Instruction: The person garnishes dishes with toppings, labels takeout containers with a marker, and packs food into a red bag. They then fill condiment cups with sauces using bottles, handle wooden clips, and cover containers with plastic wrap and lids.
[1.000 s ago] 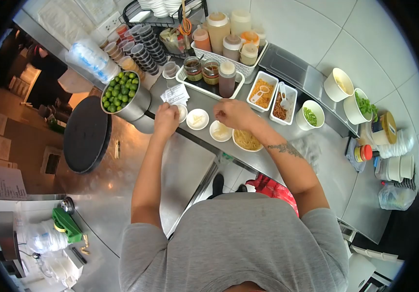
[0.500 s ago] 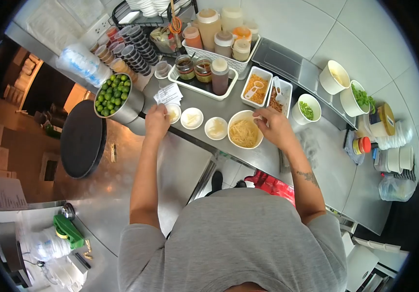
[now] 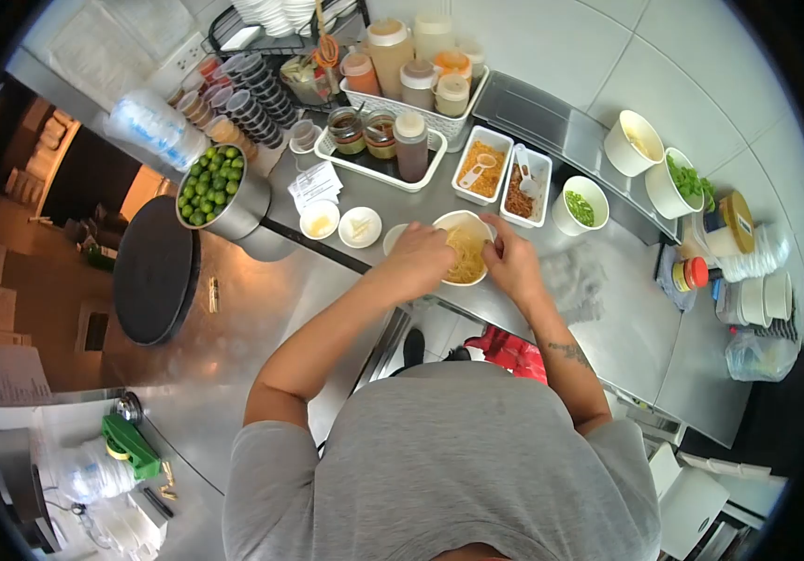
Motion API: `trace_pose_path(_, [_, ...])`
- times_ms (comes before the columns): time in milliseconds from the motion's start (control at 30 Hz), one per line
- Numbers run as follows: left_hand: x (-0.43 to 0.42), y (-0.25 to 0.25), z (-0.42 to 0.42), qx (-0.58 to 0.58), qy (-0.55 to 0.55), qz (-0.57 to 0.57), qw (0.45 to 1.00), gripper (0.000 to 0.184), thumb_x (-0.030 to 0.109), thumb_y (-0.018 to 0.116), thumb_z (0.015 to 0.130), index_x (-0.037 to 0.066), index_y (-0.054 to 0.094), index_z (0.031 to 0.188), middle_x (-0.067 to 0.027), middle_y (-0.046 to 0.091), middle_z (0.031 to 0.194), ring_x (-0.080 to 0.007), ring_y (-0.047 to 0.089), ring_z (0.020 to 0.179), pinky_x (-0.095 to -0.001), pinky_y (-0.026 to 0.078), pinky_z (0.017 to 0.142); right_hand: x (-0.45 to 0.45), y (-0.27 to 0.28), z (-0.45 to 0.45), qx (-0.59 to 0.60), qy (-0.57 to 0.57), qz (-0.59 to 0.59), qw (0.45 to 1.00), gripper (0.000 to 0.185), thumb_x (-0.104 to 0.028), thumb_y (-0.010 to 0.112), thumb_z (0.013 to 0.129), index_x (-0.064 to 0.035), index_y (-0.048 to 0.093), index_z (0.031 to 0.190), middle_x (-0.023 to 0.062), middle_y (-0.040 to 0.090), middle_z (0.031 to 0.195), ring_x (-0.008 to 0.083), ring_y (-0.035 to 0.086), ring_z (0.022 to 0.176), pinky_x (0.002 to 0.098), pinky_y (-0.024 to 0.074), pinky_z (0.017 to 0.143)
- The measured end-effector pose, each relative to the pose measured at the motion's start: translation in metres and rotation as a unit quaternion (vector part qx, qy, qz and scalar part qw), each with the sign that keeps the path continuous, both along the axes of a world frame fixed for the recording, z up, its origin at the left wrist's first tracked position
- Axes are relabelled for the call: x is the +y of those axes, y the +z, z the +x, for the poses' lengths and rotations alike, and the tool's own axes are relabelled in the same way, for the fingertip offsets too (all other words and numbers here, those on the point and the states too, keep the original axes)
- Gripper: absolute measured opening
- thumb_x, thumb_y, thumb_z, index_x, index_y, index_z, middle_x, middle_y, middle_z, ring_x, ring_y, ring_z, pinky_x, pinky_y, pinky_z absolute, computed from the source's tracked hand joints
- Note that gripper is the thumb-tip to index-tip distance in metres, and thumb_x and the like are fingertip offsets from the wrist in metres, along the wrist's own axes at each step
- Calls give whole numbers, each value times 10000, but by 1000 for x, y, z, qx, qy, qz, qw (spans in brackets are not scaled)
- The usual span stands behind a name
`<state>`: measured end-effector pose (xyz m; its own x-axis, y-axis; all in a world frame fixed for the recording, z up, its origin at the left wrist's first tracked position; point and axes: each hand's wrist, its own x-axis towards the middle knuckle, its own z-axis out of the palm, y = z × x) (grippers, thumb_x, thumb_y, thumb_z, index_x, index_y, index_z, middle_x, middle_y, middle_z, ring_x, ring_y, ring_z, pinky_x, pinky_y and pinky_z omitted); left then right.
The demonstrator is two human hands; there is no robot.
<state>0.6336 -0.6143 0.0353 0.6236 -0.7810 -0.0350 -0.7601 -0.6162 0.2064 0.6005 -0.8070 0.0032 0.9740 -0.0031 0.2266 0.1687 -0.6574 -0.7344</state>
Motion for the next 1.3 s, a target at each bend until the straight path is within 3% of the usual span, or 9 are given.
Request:
trace_pose_path(167, [-20,-4,4,24,-12,109,994,129,52,589,709,42,668,810,-139,598,937,-291,557,972,-463,399,884,5,4,-2,5,-13,21,1000,418,-46,567,752,-96,566,1167,101,488,565,195,486,484,331,423,513])
trace_pose_path(367, [-5,10,-5,-20,40,-86,995,79,59,582,727,32,640,774,-121,586,826,-299,563,898,-457,424,834,3,2,-3,17,-21,33,999,396,-60,562,757,-97,563,1151,145,552,588,289,576,535,384,462,547])
trace_pose_path(667, [9,-15,8,55,66,-219,972,95,106,632,741,40,568,716,-122,549,751,-327,555,762,-435,428,676,-1,-4,1,27,-26,24,999,388,-65,555,761,-103,572,1146,124,539,583,261,553,513,372,457,536])
trace_pose_path(867, [22,-6,13,172,117,-298,932,106,111,649,784,18,599,797,-95,566,741,-216,570,675,-324,434,612,-1,-4,0,25,-27,34,999,388,-66,551,767,-113,569,1151,118,534,581,260,550,515,373,457,539])
trace_pose_path(967, [40,9,18,247,172,-337,892,113,125,646,812,23,620,855,-63,555,737,-129,543,677,-276,429,625,-3,-8,0,11,-28,45,999,371,-42,556,789,-105,583,1154,56,470,562,128,468,506,291,422,522])
trace_pose_path(1000, [51,2,22,250,200,-368,873,124,133,640,825,24,627,882,-46,542,742,-85,518,685,-256,421,623,-3,-10,0,13,-29,45,998,378,-51,553,784,-110,579,1156,74,492,569,165,496,508,315,433,527])
trace_pose_path(1100, [83,-10,34,147,279,-423,850,96,90,614,803,5,624,846,-116,574,766,-206,565,704,-329,452,638,-5,-12,0,19,-33,46,998,389,-68,548,773,-120,573,1157,109,536,575,241,550,510,365,456,535])
trace_pose_path(1200, [104,-37,42,-70,283,-271,917,65,58,593,775,-5,609,786,-150,572,790,-287,574,773,-393,460,681,-6,-8,-3,25,-51,31,998,365,-76,553,779,-122,585,1140,105,542,592,245,557,523,370,461,539])
trace_pose_path(1300, [105,-62,42,-97,241,-149,954,51,41,584,744,-9,592,740,-171,566,806,-348,555,834,-438,453,725,-5,-2,-3,-15,-76,-22,997,301,-106,578,792,-126,604,1092,103,560,699,253,578,585,379,471,556])
